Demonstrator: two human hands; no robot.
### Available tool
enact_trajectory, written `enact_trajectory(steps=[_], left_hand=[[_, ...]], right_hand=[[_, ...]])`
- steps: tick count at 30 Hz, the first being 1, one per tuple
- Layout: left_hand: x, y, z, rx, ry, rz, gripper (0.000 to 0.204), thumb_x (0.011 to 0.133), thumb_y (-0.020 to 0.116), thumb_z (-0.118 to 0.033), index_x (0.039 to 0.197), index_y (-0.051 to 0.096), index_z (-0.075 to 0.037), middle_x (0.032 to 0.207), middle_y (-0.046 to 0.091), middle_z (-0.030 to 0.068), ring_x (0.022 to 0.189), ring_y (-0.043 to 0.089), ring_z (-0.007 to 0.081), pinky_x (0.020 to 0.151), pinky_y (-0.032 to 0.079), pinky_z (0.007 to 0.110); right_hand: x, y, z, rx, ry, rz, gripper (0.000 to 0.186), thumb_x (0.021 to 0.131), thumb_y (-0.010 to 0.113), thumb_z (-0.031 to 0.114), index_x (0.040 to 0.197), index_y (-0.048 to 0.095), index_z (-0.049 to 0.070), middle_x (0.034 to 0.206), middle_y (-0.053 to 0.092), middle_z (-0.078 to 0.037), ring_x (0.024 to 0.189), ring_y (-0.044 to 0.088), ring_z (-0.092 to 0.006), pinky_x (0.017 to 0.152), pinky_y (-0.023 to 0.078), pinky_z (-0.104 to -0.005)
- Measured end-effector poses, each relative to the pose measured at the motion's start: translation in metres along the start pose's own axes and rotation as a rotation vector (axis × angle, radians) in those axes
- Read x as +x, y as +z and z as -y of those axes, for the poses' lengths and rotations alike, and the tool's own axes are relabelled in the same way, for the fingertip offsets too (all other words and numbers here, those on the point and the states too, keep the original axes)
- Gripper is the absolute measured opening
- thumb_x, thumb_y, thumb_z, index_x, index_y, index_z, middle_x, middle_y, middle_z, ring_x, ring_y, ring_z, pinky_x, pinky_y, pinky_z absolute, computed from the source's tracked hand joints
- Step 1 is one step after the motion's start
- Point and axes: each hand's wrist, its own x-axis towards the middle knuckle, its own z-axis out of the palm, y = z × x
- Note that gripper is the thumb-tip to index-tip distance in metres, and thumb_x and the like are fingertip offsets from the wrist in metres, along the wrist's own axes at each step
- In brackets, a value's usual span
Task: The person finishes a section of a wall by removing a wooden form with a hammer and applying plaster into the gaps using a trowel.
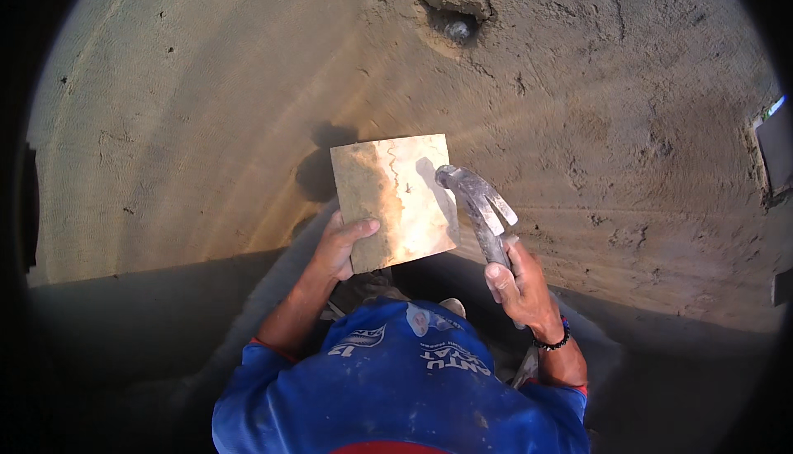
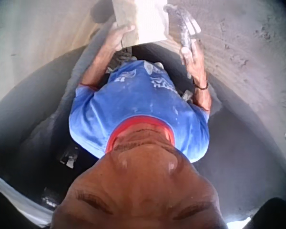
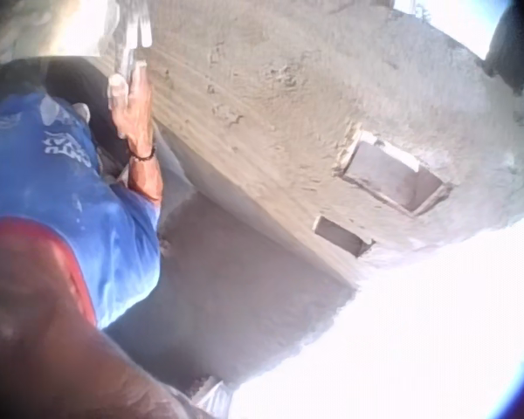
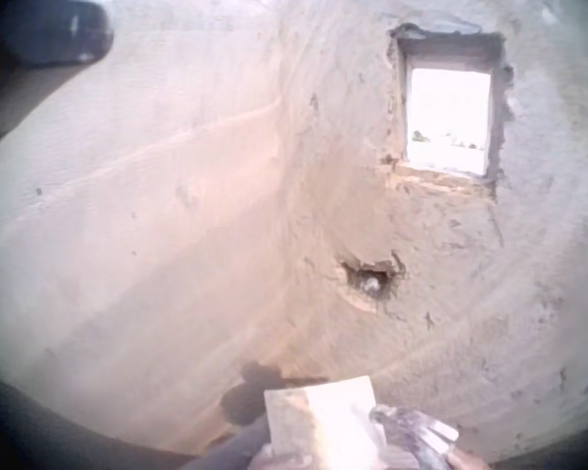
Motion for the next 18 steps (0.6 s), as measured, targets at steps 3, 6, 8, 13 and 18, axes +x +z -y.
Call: enact_trajectory(steps=[3, 6, 8, 13, 18], left_hand=[[0.004, -0.006, 0.009, 0.033, 0.012, -0.021, 0.048, 0.084, 0.068, -0.008, 0.127, 0.049, 0.005, 0.113, 0.064, 0.0135, 0.100, 0.066, 0.0215, 0.086, 0.056, 0.037], [0.011, -0.002, 0.012, 0.125, 0.027, -0.006, 0.045, 0.084, 0.067, -0.007, 0.125, 0.052, 0.006, 0.112, 0.065, 0.0129, 0.100, 0.065, 0.0202, 0.086, 0.054, 0.035], [0.011, -0.005, 0.019, 0.187, 0.006, 0.002, 0.044, 0.084, 0.066, -0.007, 0.123, 0.054, 0.006, 0.111, 0.065, 0.0129, 0.100, 0.065, 0.0196, 0.087, 0.053, 0.034], [0.010, -0.026, 0.034, 0.131, -0.096, -0.073, 0.043, 0.084, 0.065, -0.007, 0.123, 0.054, 0.007, 0.110, 0.065, 0.0138, 0.098, 0.066, 0.0209, 0.085, 0.055, 0.036], [0.013, -0.015, 0.028, 0.045, -0.070, 0.004, 0.045, 0.084, 0.065, -0.008, 0.124, 0.053, 0.008, 0.110, 0.065, 0.0149, 0.097, 0.066, 0.0222, 0.084, 0.056, 0.037]], right_hand=[[-0.017, 0.005, 0.015, 0.163, -0.255, -0.109, 0.066, 0.098, 0.046, 0.052, 0.124, 0.043, -0.009, 0.062, 0.049, -0.003, 0.047, 0.044, -0.0089, 0.044, 0.036, -0.0262], [-0.017, 0.028, -0.009, 0.147, -0.144, -0.126, 0.061, 0.094, 0.046, 0.062, 0.103, 0.045, 0.001, 0.062, 0.046, -0.003, 0.045, 0.044, -0.0094, 0.040, 0.035, -0.0247], [-0.001, 0.028, -0.014, 0.036, 0.185, 0.081, 0.059, 0.097, 0.042, 0.059, 0.105, 0.043, 0.001, 0.062, 0.045, -0.002, 0.045, 0.043, -0.0091, 0.040, 0.035, -0.0244], [-0.009, 0.019, 0.026, 0.252, -0.015, -0.132, 0.057, 0.092, 0.054, 0.059, 0.101, 0.045, 0.004, 0.061, 0.047, -0.003, 0.045, 0.045, -0.0085, 0.040, 0.037, -0.0234], [-0.031, 0.035, -0.030, 0.203, -0.107, -0.093, 0.051, 0.094, 0.055, 0.054, 0.101, 0.045, 0.004, 0.060, 0.047, -0.003, 0.044, 0.043, -0.0096, 0.040, 0.037, -0.0250]])
